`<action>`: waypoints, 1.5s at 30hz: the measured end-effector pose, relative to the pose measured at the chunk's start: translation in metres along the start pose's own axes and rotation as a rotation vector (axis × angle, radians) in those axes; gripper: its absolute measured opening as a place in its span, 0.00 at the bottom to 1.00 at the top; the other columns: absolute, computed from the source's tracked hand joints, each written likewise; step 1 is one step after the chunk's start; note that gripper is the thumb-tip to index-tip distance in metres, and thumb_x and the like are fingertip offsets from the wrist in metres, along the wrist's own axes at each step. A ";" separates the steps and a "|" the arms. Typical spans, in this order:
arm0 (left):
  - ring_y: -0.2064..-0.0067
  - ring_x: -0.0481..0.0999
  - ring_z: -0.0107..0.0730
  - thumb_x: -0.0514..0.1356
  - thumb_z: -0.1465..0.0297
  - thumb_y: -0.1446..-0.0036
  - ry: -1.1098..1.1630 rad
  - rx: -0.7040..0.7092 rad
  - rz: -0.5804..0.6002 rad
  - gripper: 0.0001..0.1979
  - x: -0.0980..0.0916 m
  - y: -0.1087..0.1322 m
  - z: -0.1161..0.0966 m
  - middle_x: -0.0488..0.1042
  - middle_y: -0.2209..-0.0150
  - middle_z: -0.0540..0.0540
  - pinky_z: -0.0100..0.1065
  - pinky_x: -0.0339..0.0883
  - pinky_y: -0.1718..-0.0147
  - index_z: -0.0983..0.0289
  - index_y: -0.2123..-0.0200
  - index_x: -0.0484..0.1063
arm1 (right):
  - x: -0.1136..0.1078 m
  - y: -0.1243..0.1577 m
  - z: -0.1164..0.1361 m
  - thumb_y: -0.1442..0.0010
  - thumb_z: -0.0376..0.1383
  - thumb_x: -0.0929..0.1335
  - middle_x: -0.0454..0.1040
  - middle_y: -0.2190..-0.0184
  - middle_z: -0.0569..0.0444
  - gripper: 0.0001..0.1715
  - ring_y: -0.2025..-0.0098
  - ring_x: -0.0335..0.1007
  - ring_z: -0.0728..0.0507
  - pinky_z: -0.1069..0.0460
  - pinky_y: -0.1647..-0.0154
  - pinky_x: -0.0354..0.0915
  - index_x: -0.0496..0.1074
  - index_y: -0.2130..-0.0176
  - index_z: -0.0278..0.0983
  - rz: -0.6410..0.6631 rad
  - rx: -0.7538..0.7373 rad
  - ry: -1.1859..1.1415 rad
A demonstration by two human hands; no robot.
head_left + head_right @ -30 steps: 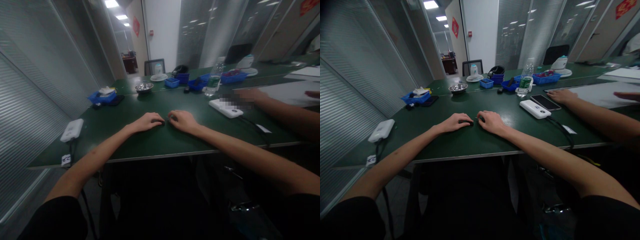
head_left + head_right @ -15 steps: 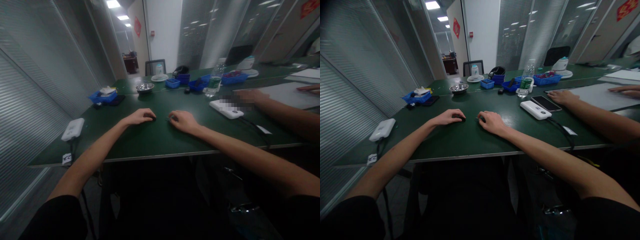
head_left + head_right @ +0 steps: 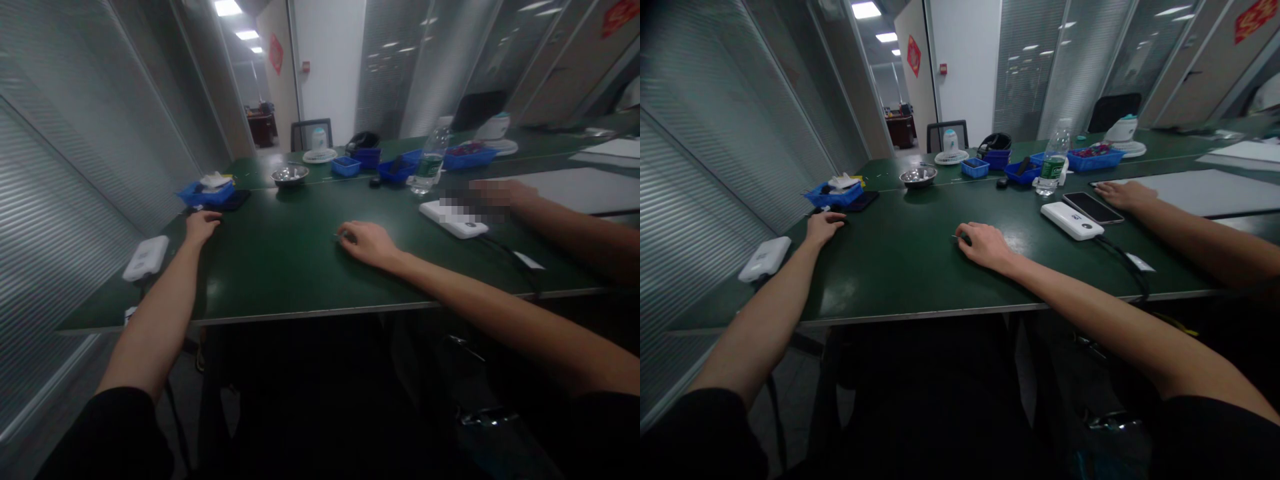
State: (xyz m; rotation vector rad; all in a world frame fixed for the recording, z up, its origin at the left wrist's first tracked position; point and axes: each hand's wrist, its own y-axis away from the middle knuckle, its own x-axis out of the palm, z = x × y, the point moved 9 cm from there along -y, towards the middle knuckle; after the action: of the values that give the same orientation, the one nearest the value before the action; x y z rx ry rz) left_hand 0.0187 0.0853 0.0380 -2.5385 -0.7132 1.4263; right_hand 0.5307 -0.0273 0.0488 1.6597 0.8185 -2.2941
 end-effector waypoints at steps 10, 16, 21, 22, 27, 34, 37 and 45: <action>0.57 0.74 0.34 0.68 0.80 0.46 -0.127 -0.079 -0.069 0.19 -0.024 0.004 0.017 0.78 0.67 0.51 0.35 0.64 0.43 0.71 0.49 0.82 | -0.001 0.000 0.002 0.30 0.42 0.66 0.80 0.55 0.48 0.16 0.59 0.74 0.41 0.50 0.62 0.61 0.76 0.48 0.40 0.000 -0.003 0.000; 0.61 0.72 0.35 0.70 0.75 0.44 -0.132 -0.126 -0.084 0.11 -0.030 0.003 0.019 0.71 0.76 0.48 0.33 0.62 0.45 0.70 0.56 0.84 | 0.000 0.000 0.001 0.29 0.43 0.66 0.80 0.54 0.48 0.16 0.58 0.74 0.41 0.50 0.62 0.61 0.76 0.47 0.40 0.007 0.004 -0.005; 0.62 0.70 0.34 0.68 0.75 0.40 -0.102 -0.156 -0.090 0.08 -0.032 0.004 0.020 0.69 0.77 0.48 0.32 0.62 0.47 0.70 0.58 0.84 | 0.000 0.000 0.001 0.29 0.42 0.66 0.80 0.54 0.48 0.16 0.59 0.74 0.41 0.49 0.61 0.62 0.76 0.47 0.40 0.001 0.006 0.012; 0.62 0.70 0.34 0.69 0.75 0.40 -0.093 -0.164 -0.096 0.08 -0.032 0.005 0.021 0.70 0.77 0.47 0.32 0.62 0.47 0.70 0.57 0.84 | 0.001 0.000 0.000 0.30 0.42 0.66 0.80 0.54 0.48 0.16 0.59 0.74 0.41 0.49 0.61 0.62 0.76 0.47 0.40 -0.003 0.008 0.016; 0.61 0.71 0.32 0.71 0.74 0.40 -0.021 -0.221 -0.141 0.12 -0.037 0.011 0.026 0.71 0.77 0.46 0.31 0.62 0.48 0.69 0.53 0.83 | 0.001 0.000 0.000 0.29 0.42 0.66 0.80 0.54 0.48 0.16 0.60 0.74 0.42 0.50 0.62 0.61 0.76 0.47 0.40 -0.005 -0.004 0.002; 0.65 0.71 0.30 0.70 0.79 0.40 0.082 -0.269 -0.187 0.13 -0.041 0.021 0.020 0.70 0.79 0.44 0.31 0.65 0.55 0.70 0.51 0.83 | 0.000 0.000 0.001 0.30 0.43 0.66 0.80 0.55 0.49 0.16 0.60 0.74 0.41 0.50 0.63 0.61 0.76 0.47 0.40 0.005 -0.002 0.007; 0.68 0.70 0.30 0.69 0.80 0.40 0.113 -0.286 -0.184 0.13 -0.042 0.023 0.018 0.68 0.81 0.43 0.31 0.64 0.57 0.70 0.51 0.83 | -0.001 0.000 0.001 0.30 0.42 0.66 0.80 0.54 0.49 0.16 0.59 0.74 0.41 0.50 0.63 0.61 0.76 0.47 0.40 0.004 0.000 0.003; 0.65 0.72 0.30 0.69 0.81 0.42 0.140 -0.311 -0.184 0.16 -0.041 0.019 0.023 0.70 0.79 0.44 0.30 0.65 0.55 0.72 0.50 0.82 | 0.000 0.000 0.001 0.30 0.42 0.66 0.80 0.55 0.49 0.16 0.59 0.75 0.41 0.50 0.62 0.61 0.76 0.47 0.40 0.004 -0.002 -0.005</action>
State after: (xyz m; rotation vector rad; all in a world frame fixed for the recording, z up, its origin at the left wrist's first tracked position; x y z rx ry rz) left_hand -0.0122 0.0471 0.0505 -2.6739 -1.1890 1.1430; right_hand 0.5297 -0.0278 0.0492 1.6529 0.8155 -2.2922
